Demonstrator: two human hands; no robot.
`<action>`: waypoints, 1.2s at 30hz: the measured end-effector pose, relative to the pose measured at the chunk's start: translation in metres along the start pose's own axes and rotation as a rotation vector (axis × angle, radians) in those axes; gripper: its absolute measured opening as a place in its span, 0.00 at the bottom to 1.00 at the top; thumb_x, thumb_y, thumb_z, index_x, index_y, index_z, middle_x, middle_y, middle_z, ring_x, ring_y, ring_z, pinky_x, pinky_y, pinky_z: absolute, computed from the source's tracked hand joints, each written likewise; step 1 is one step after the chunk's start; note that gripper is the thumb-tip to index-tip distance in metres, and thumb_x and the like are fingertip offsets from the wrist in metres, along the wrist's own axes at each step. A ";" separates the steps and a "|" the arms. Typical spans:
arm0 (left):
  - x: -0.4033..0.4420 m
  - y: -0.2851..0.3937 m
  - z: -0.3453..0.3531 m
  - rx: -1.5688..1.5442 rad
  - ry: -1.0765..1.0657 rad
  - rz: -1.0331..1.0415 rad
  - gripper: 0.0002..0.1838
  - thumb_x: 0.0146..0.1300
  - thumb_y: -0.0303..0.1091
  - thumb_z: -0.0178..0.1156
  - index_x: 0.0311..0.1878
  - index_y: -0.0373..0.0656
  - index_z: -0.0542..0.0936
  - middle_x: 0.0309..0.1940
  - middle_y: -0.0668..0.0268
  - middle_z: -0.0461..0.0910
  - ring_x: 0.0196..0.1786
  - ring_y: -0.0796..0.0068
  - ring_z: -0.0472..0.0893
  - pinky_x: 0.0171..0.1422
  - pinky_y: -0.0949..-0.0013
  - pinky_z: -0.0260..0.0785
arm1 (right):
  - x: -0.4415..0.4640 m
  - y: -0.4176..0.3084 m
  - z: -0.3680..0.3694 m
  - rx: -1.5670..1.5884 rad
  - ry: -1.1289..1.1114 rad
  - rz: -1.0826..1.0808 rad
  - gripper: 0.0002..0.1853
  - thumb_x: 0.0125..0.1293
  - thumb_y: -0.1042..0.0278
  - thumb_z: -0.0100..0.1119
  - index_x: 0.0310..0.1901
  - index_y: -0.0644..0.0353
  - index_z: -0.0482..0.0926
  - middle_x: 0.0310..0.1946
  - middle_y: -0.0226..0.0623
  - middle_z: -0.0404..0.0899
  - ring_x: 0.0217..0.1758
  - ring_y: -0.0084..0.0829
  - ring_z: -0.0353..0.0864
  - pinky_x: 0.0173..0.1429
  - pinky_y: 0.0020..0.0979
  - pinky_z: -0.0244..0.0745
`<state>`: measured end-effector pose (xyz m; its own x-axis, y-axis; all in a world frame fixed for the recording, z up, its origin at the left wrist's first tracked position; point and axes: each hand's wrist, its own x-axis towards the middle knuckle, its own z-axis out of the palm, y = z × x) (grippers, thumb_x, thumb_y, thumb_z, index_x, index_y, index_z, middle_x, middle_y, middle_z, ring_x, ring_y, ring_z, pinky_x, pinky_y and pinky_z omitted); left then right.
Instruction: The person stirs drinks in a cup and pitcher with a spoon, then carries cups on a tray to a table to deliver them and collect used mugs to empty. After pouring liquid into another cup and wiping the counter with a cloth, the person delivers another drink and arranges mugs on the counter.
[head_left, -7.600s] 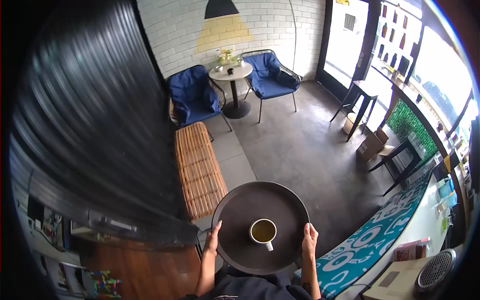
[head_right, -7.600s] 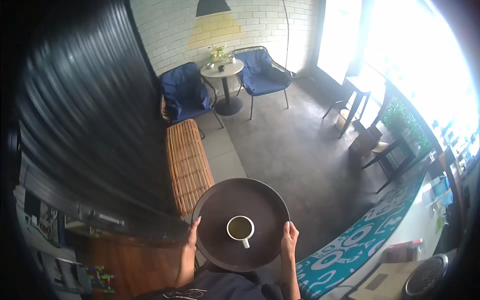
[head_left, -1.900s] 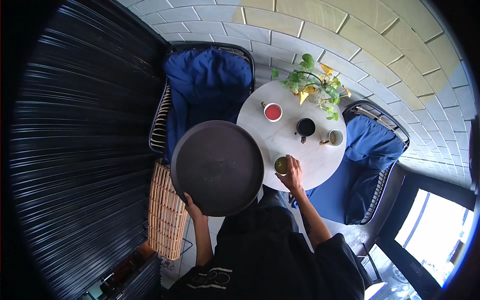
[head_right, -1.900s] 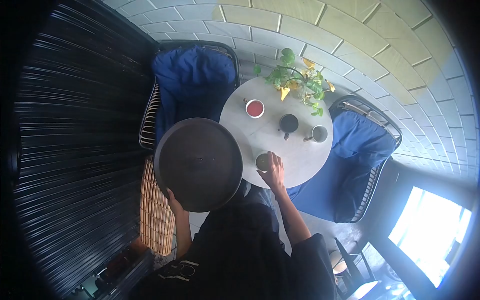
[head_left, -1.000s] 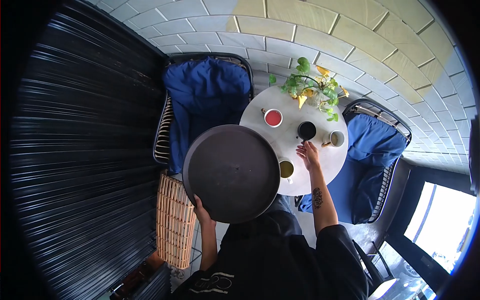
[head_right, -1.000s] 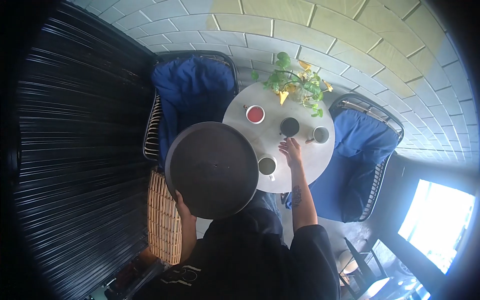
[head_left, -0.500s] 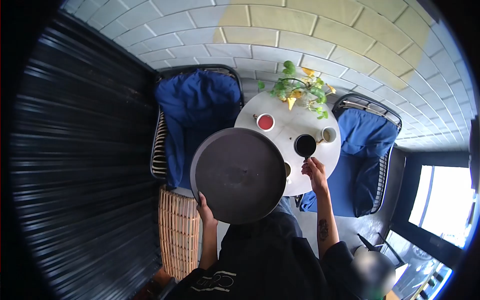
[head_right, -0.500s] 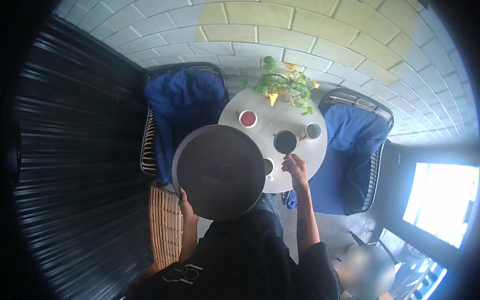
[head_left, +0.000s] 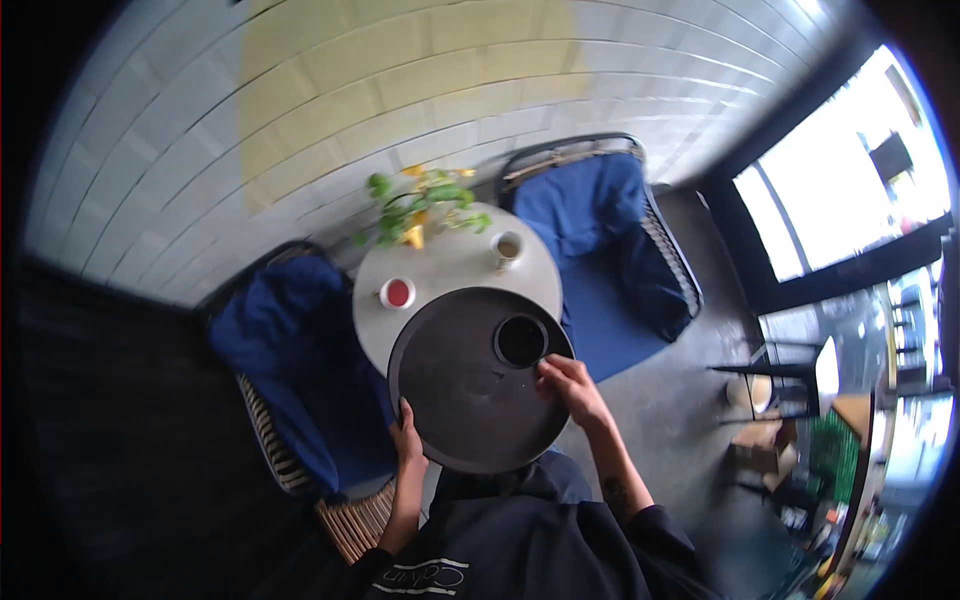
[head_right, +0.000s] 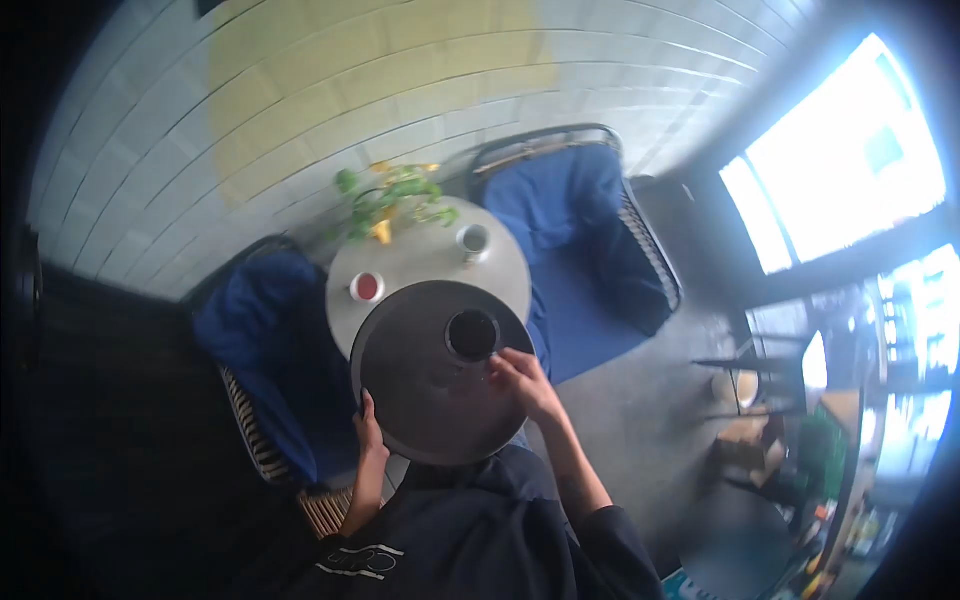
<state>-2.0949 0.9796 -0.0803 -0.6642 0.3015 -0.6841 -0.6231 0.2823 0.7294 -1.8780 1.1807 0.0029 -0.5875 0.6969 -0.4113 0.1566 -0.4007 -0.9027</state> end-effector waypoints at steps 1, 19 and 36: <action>-0.005 0.002 0.010 0.038 -0.066 0.034 0.41 0.69 0.59 0.57 0.67 0.26 0.67 0.66 0.51 0.71 0.65 0.62 0.73 0.68 0.63 0.67 | -0.012 0.011 -0.003 0.026 0.017 -0.013 0.15 0.74 0.57 0.55 0.36 0.61 0.79 0.27 0.26 0.76 0.32 0.17 0.76 0.37 0.22 0.70; -0.137 -0.142 0.107 0.197 -0.726 -0.039 0.35 0.71 0.57 0.55 0.64 0.31 0.71 0.60 0.55 0.75 0.60 0.64 0.77 0.64 0.62 0.71 | -0.295 0.118 -0.088 0.289 0.475 -0.095 0.15 0.76 0.58 0.54 0.35 0.59 0.77 0.26 0.24 0.77 0.29 0.12 0.75 0.36 0.18 0.71; -0.335 -0.298 0.234 0.576 -1.072 -0.068 0.38 0.70 0.57 0.56 0.63 0.24 0.68 0.59 0.48 0.75 0.58 0.60 0.79 0.61 0.61 0.75 | -0.499 0.205 -0.212 0.485 0.918 0.025 0.18 0.79 0.54 0.46 0.35 0.59 0.75 0.25 0.29 0.77 0.26 0.16 0.75 0.33 0.21 0.72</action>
<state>-1.5900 1.0072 -0.0683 0.2097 0.7925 -0.5726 -0.1876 0.6074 0.7719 -1.3846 0.8764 -0.0037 0.2746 0.7881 -0.5510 -0.2955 -0.4761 -0.8283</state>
